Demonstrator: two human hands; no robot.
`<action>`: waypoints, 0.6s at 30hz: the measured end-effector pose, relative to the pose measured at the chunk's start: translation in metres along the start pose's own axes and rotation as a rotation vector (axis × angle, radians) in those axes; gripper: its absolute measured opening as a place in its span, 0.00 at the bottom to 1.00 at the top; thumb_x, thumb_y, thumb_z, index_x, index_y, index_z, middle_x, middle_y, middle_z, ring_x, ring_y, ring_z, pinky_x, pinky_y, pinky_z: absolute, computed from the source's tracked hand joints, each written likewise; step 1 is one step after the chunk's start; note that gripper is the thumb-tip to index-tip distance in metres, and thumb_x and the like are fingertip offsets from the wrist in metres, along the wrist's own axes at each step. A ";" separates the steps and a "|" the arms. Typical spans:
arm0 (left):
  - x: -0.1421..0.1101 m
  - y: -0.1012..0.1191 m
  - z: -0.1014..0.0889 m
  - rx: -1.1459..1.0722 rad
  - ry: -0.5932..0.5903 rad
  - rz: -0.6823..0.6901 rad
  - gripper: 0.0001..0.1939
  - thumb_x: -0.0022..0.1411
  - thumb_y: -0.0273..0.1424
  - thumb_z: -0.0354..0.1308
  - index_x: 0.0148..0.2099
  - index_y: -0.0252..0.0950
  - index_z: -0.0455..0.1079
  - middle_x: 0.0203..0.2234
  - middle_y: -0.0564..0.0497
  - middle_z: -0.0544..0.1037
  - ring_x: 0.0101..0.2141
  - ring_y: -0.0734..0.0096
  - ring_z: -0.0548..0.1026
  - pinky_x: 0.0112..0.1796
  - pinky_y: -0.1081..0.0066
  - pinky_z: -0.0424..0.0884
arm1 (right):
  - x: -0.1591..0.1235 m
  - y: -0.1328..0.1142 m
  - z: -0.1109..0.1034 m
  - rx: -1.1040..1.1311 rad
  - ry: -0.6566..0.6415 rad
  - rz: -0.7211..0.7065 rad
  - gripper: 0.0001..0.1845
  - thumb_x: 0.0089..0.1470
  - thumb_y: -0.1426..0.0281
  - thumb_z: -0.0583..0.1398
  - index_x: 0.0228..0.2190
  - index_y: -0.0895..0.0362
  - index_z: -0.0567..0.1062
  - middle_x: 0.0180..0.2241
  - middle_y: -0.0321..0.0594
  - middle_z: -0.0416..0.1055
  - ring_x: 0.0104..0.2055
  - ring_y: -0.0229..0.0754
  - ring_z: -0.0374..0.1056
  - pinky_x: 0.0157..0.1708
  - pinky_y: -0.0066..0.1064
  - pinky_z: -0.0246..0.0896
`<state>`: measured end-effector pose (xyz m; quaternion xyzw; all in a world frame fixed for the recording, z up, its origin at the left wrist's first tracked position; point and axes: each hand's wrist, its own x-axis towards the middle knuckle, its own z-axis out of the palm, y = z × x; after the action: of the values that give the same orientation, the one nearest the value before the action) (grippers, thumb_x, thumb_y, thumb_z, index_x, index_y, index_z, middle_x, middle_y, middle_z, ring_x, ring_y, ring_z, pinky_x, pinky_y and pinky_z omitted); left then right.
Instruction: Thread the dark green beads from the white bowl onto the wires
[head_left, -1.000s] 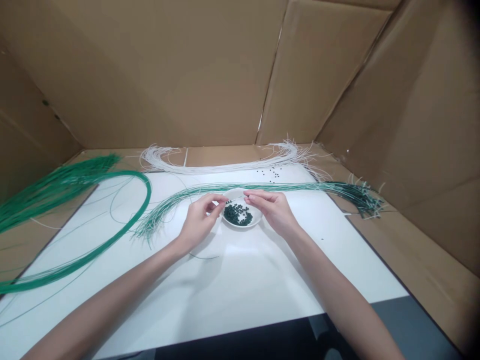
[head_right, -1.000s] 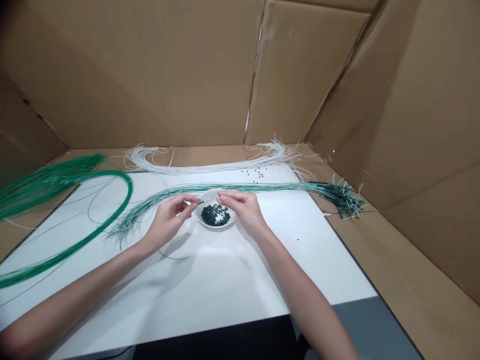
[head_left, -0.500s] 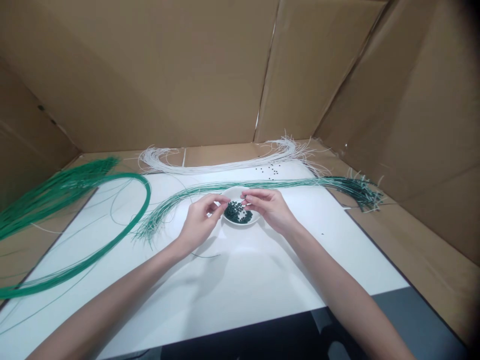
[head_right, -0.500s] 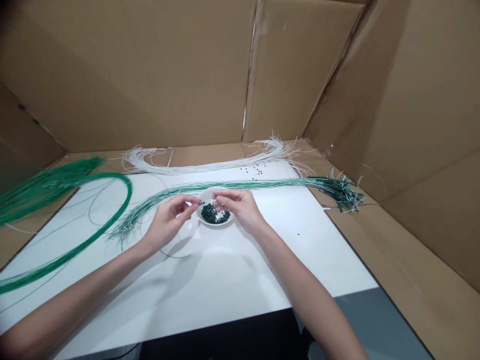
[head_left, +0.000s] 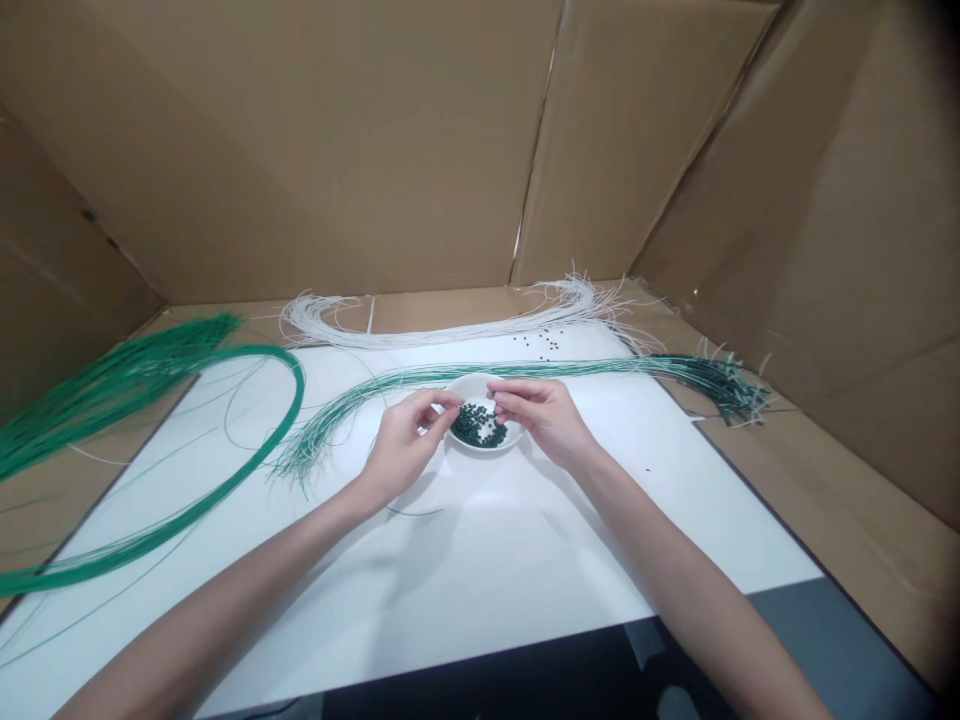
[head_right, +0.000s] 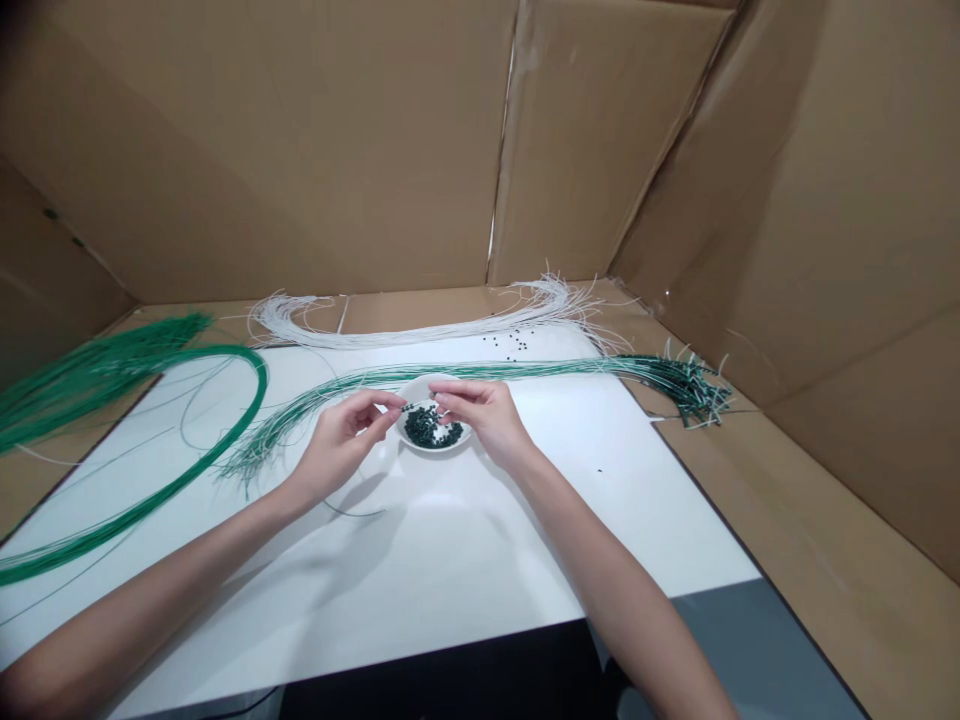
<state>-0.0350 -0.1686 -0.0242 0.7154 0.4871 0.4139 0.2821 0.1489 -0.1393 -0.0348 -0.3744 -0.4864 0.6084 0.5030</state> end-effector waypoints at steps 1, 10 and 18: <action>0.000 0.000 0.000 0.003 -0.003 -0.002 0.09 0.57 0.32 0.50 0.37 0.36 0.69 0.31 0.51 0.74 0.25 0.77 0.68 0.26 0.77 0.64 | 0.000 0.000 0.000 -0.016 0.002 -0.008 0.11 0.35 0.68 0.65 0.28 0.56 0.78 0.22 0.35 0.71 0.24 0.33 0.64 0.29 0.30 0.64; 0.002 0.000 -0.002 0.063 0.023 0.024 0.08 0.57 0.31 0.50 0.37 0.36 0.69 0.31 0.52 0.74 0.25 0.78 0.67 0.29 0.77 0.65 | -0.002 -0.004 0.000 -0.291 0.015 -0.114 0.11 0.37 0.69 0.64 0.29 0.57 0.78 0.27 0.38 0.73 0.22 0.33 0.64 0.25 0.28 0.61; 0.000 0.000 -0.001 0.076 0.035 0.033 0.07 0.57 0.31 0.50 0.36 0.36 0.69 0.32 0.52 0.74 0.25 0.78 0.67 0.29 0.77 0.64 | -0.002 -0.005 0.001 -0.240 -0.013 -0.064 0.09 0.35 0.68 0.65 0.24 0.59 0.76 0.23 0.36 0.72 0.22 0.33 0.63 0.25 0.27 0.60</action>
<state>-0.0353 -0.1682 -0.0236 0.7262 0.4955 0.4123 0.2392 0.1494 -0.1411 -0.0294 -0.4122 -0.5706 0.5322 0.4705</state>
